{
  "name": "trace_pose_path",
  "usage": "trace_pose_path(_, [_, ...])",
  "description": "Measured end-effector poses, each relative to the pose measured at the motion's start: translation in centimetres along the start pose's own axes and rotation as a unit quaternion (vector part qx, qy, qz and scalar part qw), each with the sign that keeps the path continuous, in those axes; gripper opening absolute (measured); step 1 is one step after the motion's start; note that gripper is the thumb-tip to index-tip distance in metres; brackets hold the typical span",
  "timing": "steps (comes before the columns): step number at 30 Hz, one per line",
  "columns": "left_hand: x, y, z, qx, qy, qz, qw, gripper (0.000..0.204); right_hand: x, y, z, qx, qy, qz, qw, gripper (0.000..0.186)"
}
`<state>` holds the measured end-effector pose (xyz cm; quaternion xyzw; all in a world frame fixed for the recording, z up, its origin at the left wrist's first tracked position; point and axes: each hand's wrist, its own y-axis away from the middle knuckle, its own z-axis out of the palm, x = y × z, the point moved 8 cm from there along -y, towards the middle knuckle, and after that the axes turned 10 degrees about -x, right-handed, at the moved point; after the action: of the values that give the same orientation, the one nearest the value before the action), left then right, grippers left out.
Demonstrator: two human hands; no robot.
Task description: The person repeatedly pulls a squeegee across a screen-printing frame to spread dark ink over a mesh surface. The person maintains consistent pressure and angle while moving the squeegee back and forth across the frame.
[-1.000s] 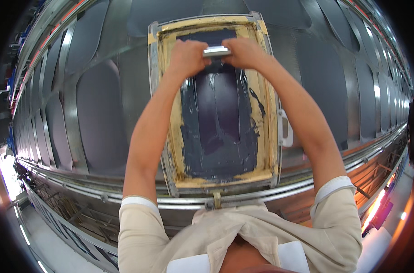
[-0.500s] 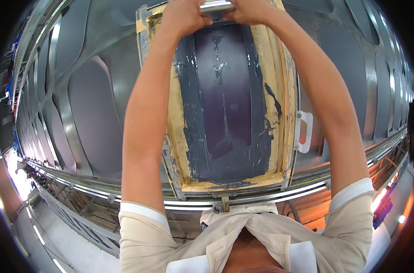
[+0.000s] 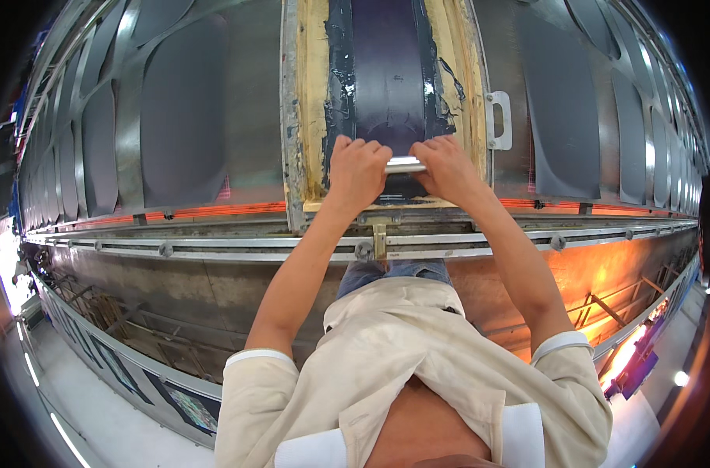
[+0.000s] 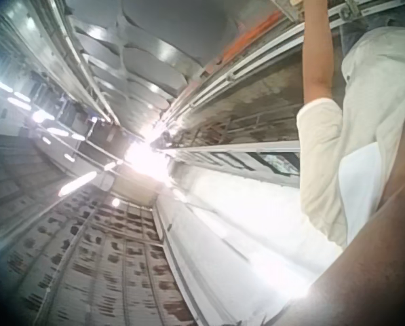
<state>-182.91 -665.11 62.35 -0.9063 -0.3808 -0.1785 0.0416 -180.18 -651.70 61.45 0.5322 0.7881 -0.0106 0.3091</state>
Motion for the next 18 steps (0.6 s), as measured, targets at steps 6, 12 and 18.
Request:
trace_pose_path(6, [1.2, 1.1, -0.6, -0.027, -0.016, -0.027, 0.999, 0.027, 10.0, 2.5, -7.1, 0.289, -0.062, 0.157, 0.942, 0.043])
trace_pose_path(12, [1.1, 0.9, -0.8, -0.02, -0.029, -0.011, 0.999, 0.027, 22.1, 3.2, -5.9, 0.319, -0.125, 0.362, 0.867, 0.037])
trace_pose_path(18, [0.0, 2.5, -2.9, 0.01, 0.016, -0.01, 1.0, 0.027, 18.5, 3.9, -9.2, 0.349, -0.176, 0.353, 0.85, 0.03])
